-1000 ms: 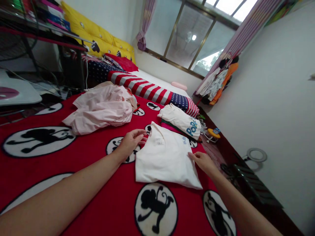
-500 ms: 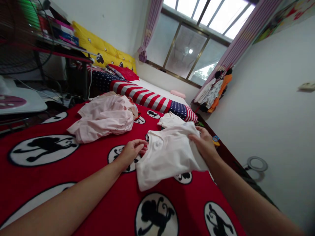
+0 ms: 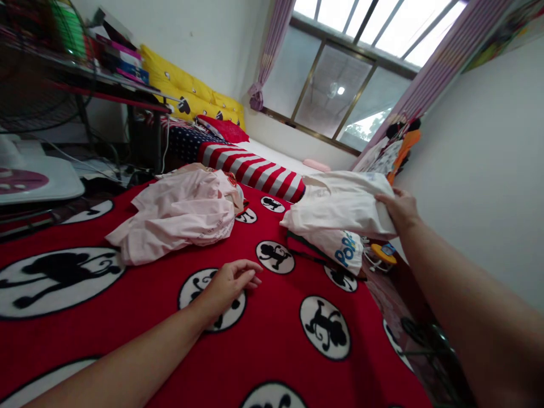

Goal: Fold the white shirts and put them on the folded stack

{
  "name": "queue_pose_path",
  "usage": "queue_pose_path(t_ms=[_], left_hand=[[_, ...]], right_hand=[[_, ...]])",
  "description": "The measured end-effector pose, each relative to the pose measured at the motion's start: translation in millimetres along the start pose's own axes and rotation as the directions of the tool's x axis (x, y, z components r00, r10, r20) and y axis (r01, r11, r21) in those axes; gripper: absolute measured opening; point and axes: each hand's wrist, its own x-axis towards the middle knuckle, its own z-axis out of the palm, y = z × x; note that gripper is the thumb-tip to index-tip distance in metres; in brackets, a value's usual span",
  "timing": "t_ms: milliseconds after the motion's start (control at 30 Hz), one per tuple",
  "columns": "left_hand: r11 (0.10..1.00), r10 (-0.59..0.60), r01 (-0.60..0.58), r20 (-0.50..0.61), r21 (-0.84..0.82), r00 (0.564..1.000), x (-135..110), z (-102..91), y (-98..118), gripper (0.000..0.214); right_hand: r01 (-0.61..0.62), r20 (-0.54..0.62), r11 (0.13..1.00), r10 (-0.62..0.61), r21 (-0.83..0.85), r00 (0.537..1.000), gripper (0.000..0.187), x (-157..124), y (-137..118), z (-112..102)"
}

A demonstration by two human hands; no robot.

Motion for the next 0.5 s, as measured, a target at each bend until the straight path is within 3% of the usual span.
queue_pose_path(t_ms=[100,200,300,333,433,500], left_hand=[[1.0,-0.009,0.009,0.004,0.005,1.0,1,0.8,0,0.036],[1.0,-0.01,0.01,0.019,0.024,1.0,0,2.2,0,0.037],[0.999,0.013,-0.015,0.034,0.048,0.999,0,2.7,-1,0.036],[0.998,0.027,-0.029,0.04,0.055,0.999,0,2.1,-2,0.036],[0.987,0.125,-0.129,0.043,0.098,0.991,-2,-1.5,0,0.03],[0.936,0.301,-0.297,0.008,0.188,0.953,-11,-0.7,9,0.022]], right_hand=[[-0.179,-0.138,0.982,0.169,-0.062,0.976,0.046,-31,56,2],[-0.177,-0.124,0.984,0.173,-0.026,0.977,0.046,-95,79,21],[-0.136,0.048,0.985,0.132,0.107,0.99,0.04,-184,58,51],[-0.153,0.159,0.957,0.116,0.245,0.98,0.04,-216,44,60],[-0.329,0.477,0.8,0.062,0.501,0.877,0.039,-301,-5,78],[-0.345,0.568,0.759,-0.039,0.553,0.822,0.038,-338,-28,80]])
